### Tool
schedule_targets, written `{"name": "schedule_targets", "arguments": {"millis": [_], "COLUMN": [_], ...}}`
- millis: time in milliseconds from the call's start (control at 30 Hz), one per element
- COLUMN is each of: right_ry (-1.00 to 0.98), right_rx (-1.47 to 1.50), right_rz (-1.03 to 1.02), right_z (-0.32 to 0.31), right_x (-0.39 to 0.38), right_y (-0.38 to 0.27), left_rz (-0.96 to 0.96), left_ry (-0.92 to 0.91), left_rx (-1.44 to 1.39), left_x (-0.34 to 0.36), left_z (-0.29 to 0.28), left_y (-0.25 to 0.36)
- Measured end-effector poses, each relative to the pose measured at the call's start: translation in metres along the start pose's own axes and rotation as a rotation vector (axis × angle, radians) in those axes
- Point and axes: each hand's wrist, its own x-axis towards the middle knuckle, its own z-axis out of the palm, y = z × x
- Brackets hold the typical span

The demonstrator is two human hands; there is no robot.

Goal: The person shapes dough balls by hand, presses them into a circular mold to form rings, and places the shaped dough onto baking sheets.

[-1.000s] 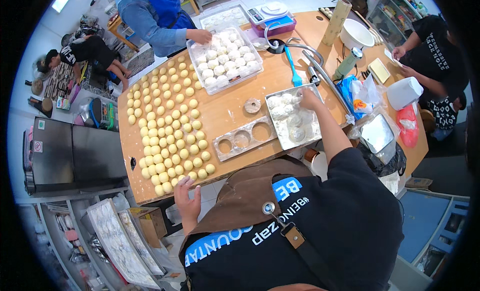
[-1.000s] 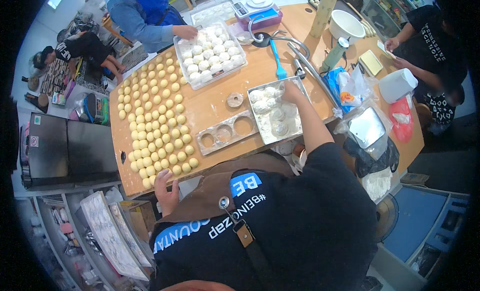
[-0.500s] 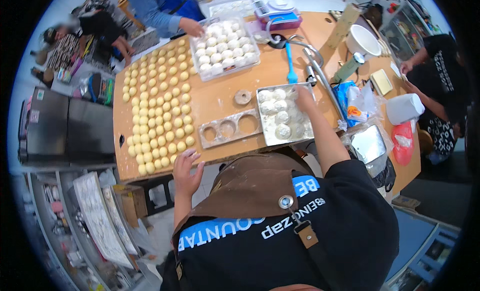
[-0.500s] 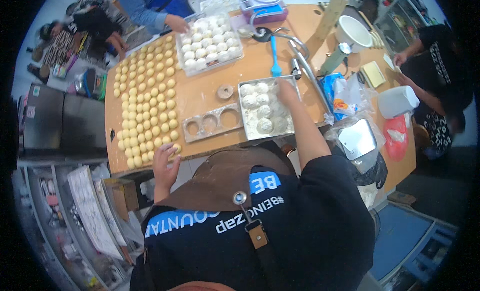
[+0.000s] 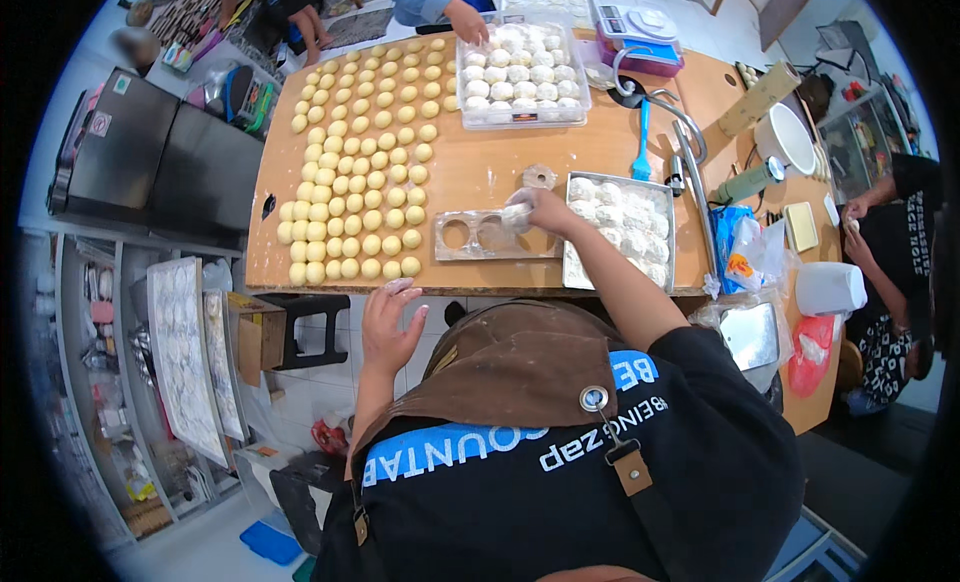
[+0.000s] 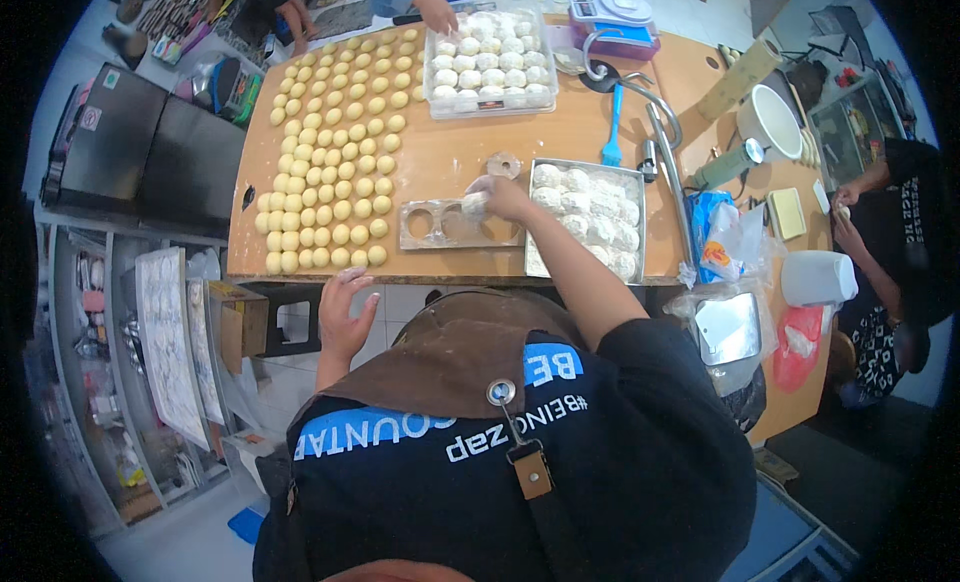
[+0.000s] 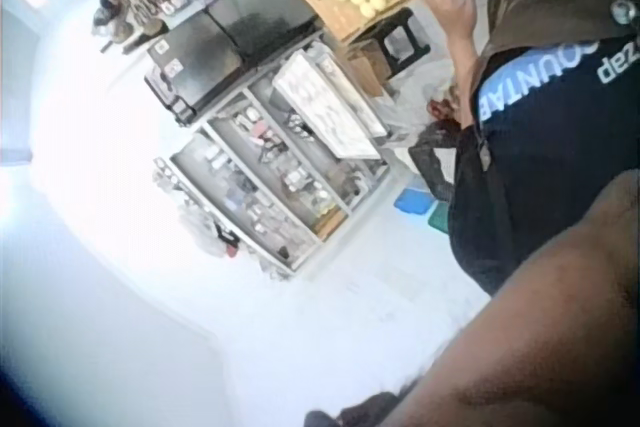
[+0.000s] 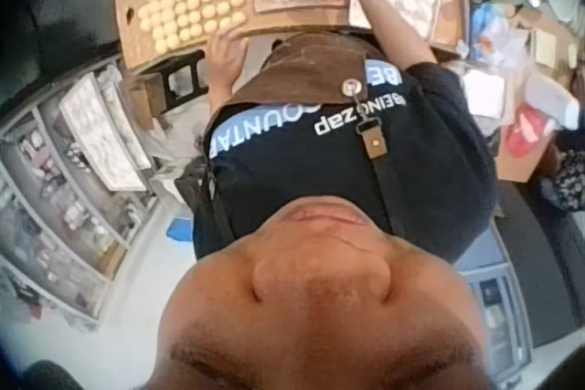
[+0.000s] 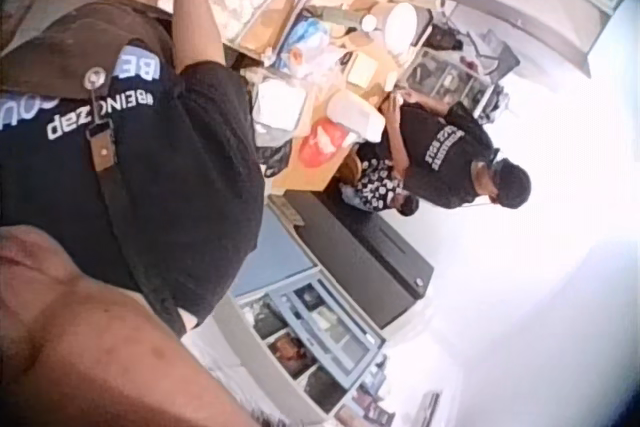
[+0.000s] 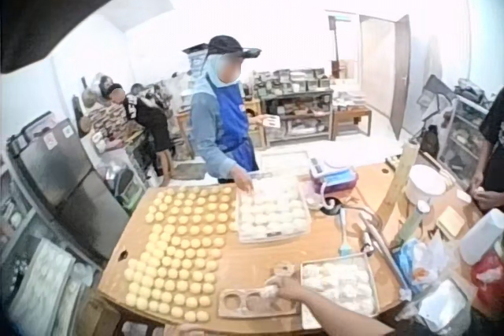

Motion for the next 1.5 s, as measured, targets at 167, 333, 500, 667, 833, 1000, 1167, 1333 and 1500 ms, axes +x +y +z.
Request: {"name": "schedule_targets", "arguments": {"millis": [167, 333, 500, 667, 833, 1000, 1167, 1333, 1500], "right_ry": [-0.131, -0.3, 0.026, 0.181, 0.203, 0.334, 0.358, 0.344, 0.23], "right_rx": [-0.463, -0.509, -0.623, -1.095, -1.022, -0.874, -0.808, -0.828, -0.854], "right_rz": [0.014, 0.162, -0.046, 0.123, 0.233, 0.184, 0.185, 0.206, 0.242], "right_z": [0.045, 0.047, 0.003, -0.016, -0.011, -0.001, 0.035, 0.059, 0.073], "right_x": [0.028, 0.036, 0.042, 0.035, 0.038, 0.029, 0.003, -0.011, -0.003], "right_y": [-0.005, -0.026, -0.02, -0.015, -0.028, -0.049, -0.075, -0.07, -0.08], "left_rz": [-0.132, -0.235, -0.246, -0.133, 0.121, 0.277, 0.301, 0.283, 0.291], "left_ry": [0.029, 0.05, -0.034, -0.192, -0.562, -0.676, -0.662, -0.773, -0.669], "left_rx": [0.052, 0.095, 0.052, -0.037, -0.014, 0.153, 0.226, 0.155, 0.066], "left_x": [-0.03, -0.052, -0.044, -0.002, 0.052, 0.091, 0.099, 0.117, 0.11], "left_z": [-0.017, -0.031, -0.035, -0.009, 0.052, 0.107, 0.136, 0.132, 0.142], "left_y": [-0.006, -0.018, -0.044, -0.078, -0.108, -0.112, -0.121, -0.123, -0.135]}}
